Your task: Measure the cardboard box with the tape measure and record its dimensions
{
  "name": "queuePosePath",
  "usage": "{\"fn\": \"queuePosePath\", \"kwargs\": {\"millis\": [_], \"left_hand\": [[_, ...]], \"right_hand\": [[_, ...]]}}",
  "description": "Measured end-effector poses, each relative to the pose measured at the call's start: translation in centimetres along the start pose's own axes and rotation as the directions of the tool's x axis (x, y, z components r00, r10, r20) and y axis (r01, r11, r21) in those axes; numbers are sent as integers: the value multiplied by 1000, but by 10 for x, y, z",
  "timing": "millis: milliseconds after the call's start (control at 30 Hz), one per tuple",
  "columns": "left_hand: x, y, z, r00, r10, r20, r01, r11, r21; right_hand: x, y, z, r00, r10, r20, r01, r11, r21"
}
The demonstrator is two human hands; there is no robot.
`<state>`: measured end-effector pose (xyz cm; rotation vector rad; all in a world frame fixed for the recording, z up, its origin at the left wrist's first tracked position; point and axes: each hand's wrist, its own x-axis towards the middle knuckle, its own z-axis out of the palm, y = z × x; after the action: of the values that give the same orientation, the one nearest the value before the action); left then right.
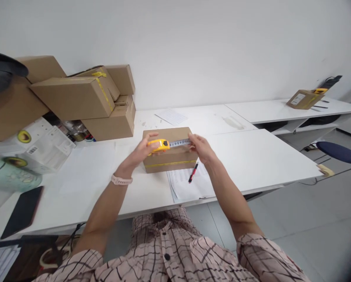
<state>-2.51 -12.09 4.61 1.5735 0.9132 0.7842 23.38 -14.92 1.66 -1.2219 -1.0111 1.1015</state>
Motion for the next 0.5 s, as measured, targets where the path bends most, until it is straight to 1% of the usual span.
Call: {"fn": "queuePosePath", "kwargs": {"millis": [67,133,200,267,300,367,433,500], "left_hand": [[8,-3,-31,995,-1,-98,-2,1000,-26],[15,-10,-65,983,-21,-181,13,999,-46],[19,-20,-97,978,-62,-198,52,997,-57],[20,-31,-120,977,-112,-180,105,993,-53],[19,-36,-128,975,-137,-173,131,990,-49],[18,-43,-135,969,-172,-179,167,985,-47],[18,-46,-133,967,-179,-183,172,984,-49],[20,-45,-127,970,-163,-182,159,987,-39]], "right_hand": [[24,-5,-15,993,-8,-118,6,1000,-13],[43,-5,-30,977,16,-214,-30,997,-65],[55,1,-40,959,39,-282,-80,988,-136],[61,12,-45,948,49,-315,-123,968,-218],[63,18,-45,947,49,-317,-137,955,-262],[67,30,-44,951,35,-308,-148,924,-353],[71,40,-42,957,12,-289,-141,891,-431],[75,45,-40,964,-1,-268,-131,870,-474]]}}
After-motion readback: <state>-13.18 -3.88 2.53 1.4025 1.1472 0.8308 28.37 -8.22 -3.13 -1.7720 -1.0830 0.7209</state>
